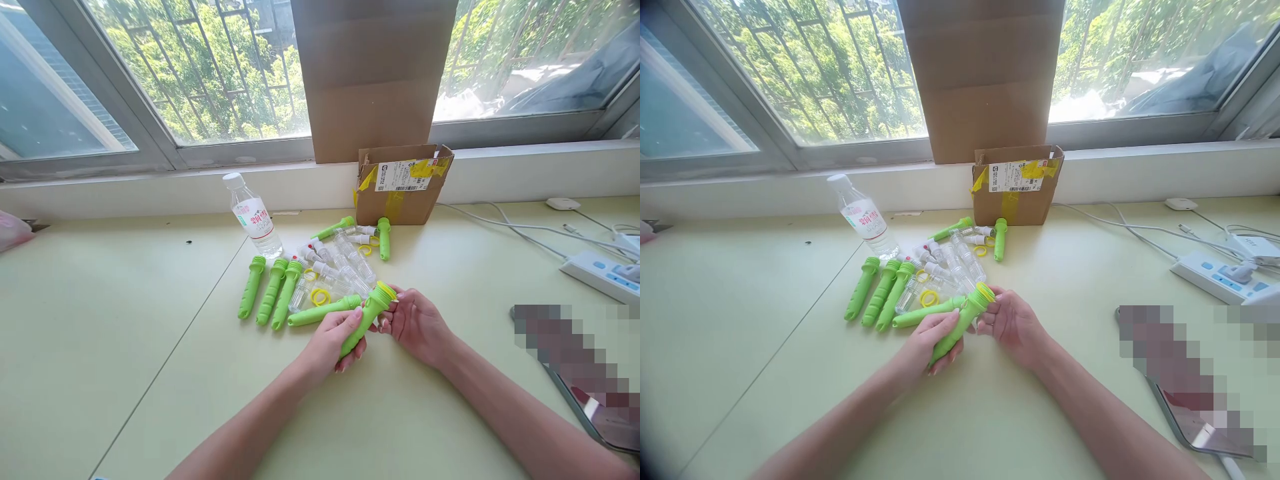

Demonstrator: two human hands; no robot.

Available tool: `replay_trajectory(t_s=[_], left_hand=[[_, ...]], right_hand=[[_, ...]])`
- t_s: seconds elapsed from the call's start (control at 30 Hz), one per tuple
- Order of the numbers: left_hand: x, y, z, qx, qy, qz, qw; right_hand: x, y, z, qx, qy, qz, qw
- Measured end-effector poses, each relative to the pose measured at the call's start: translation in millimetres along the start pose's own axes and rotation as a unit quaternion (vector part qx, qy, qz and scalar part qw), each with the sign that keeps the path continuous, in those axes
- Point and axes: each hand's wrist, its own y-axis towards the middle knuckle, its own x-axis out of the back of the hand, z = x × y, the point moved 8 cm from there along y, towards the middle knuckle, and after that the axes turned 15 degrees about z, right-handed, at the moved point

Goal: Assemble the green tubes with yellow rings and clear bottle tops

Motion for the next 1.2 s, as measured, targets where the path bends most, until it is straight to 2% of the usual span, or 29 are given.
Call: replay_trajectory(t_s=[0.17,0.37,0.47,0.87,1.2], left_hand=[[-3.4,0.6,0.5,0.003,-0.006,0.009,1.000],[4.8,-3.9,-4.6,-0.030,0.047,-0.120,0.991],[9.6,-6.2,-8.5,-0.041,0.074,-0.154,0.984],[10.6,-2.1,-8.6,-0.052,0.079,-0.096,0.991],[9.4,-2.2,-9.5,-0.039,0.099,-0.079,0.991]], right_hand=[[-3.6,0.5,-0.6,-0.005,-0.006,0.016,1.000],[0.1,1.8,0.6,0.004,0.006,0.009,1.000],[1.5,1.4,1.5,0.008,0.006,0.001,1.000],[1.1,0.2,0.7,-0.003,-0.013,-0.009,1.000],[4.5,0.3,0.3,-0.006,-0.014,-0.025,1.000]])
